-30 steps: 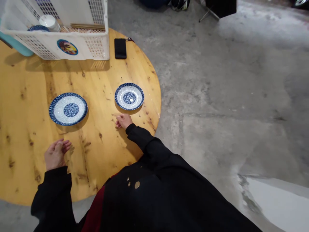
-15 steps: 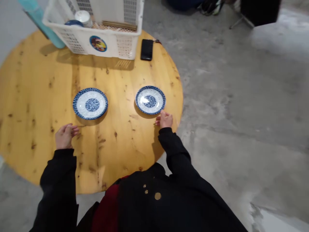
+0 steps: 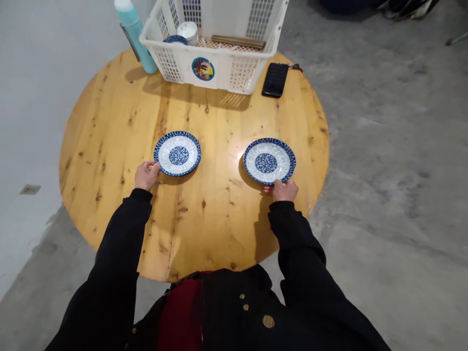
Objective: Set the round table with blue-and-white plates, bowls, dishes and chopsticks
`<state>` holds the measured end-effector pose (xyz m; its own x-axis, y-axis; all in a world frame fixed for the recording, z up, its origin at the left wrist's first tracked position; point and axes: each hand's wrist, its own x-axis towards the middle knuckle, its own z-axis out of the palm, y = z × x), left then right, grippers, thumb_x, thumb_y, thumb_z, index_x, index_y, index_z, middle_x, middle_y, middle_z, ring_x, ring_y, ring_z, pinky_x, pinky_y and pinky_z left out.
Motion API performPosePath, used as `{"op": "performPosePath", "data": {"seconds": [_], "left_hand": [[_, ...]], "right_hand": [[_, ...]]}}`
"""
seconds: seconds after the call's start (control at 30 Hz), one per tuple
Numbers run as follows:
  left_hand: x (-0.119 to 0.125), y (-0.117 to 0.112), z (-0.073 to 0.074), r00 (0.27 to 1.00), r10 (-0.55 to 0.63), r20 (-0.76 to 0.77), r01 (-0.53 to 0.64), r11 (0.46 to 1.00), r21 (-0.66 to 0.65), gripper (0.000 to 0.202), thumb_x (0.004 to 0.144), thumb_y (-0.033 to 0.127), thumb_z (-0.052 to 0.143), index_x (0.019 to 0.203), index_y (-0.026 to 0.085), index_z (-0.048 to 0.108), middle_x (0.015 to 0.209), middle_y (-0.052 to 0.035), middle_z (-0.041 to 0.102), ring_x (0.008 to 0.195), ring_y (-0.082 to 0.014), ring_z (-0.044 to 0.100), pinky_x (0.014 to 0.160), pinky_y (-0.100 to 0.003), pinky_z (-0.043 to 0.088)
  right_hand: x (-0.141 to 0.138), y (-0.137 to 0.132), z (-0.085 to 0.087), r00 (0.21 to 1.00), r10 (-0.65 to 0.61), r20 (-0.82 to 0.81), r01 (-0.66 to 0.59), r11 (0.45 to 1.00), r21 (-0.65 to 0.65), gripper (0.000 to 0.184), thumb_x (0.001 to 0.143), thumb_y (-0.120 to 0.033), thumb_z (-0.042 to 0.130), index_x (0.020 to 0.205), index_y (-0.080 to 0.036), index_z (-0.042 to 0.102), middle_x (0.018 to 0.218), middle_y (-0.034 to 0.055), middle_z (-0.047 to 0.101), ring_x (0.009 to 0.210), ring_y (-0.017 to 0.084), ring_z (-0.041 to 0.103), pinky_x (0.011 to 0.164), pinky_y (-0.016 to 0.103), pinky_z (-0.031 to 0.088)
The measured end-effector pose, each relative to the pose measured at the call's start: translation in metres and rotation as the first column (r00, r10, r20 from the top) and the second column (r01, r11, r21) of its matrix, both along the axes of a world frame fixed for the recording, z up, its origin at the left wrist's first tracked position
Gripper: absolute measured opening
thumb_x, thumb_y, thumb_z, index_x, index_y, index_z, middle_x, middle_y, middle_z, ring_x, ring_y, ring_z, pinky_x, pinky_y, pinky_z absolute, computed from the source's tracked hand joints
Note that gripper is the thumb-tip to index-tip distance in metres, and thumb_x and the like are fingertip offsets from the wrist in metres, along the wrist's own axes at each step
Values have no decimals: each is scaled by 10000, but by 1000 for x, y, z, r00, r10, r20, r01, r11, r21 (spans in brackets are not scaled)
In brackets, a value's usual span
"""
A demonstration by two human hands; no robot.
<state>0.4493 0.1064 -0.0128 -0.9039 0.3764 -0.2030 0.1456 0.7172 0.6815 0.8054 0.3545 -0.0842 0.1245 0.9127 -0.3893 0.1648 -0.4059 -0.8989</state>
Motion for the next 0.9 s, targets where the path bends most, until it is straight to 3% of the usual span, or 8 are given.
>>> {"op": "performPosePath", "data": {"seconds": [0.33,0.5,0.57,0.63,0.7,0.77,0.9], "left_hand": [[-4,2,3,999,-41,-33,37,993,-110,264,815,350,603,1006,173,652,893,-93,738,928,-260,662,833,-335,447],[-8,5,6,999,-35,-33,30,990,-140,282,803,338,604,1016,168,674,868,-92,745,905,-262,674,838,-341,444],[-10,7,8,999,-35,-37,29,986,-166,294,809,335,594,1042,177,679,885,-85,748,956,-273,677,851,-345,446],[-12,8,9,998,-35,-47,25,979,-201,308,819,332,581,1076,193,679,916,-73,750,1011,-278,675,863,-342,450],[-12,11,10,998,-36,-59,21,973,-228,320,823,326,579,1105,209,675,949,-62,751,1038,-275,673,867,-336,457],[-13,13,10,997,-41,-63,24,969,-244,338,817,316,589,1131,217,666,974,-56,748,1041,-272,674,870,-334,462],[-12,15,11,997,-54,-58,38,969,-246,399,795,283,619,1188,221,635,967,-57,738,1025,-277,673,880,-349,466]], "right_hand": [[-4,-2,9,1000,-10,-22,10,1000,-24,171,719,-87,572,743,-209,456,458,-50,555,415,164,639,420,256,591],[-3,-20,29,999,35,29,-32,994,-104,191,823,-280,612,691,-197,501,451,28,589,380,179,611,375,267,551],[-9,-36,35,994,97,45,-90,987,-135,255,810,-369,633,664,-193,521,457,41,595,369,177,592,351,266,520],[-25,-51,40,969,245,38,-241,966,-96,251,765,-397,663,692,-175,574,497,36,620,398,170,599,368,257,507],[-53,-60,42,894,444,59,-445,895,12,251,745,-393,658,808,-150,650,592,35,669,477,170,634,453,269,538],[-90,-62,43,794,585,166,-604,790,103,330,778,-402,596,954,-139,690,718,53,712,581,186,672,590,320,580],[-167,-54,42,623,655,428,-770,610,188,425,800,-343,546,1131,-121,694,1011,124,726,896,247,691,877,394,548]]}}
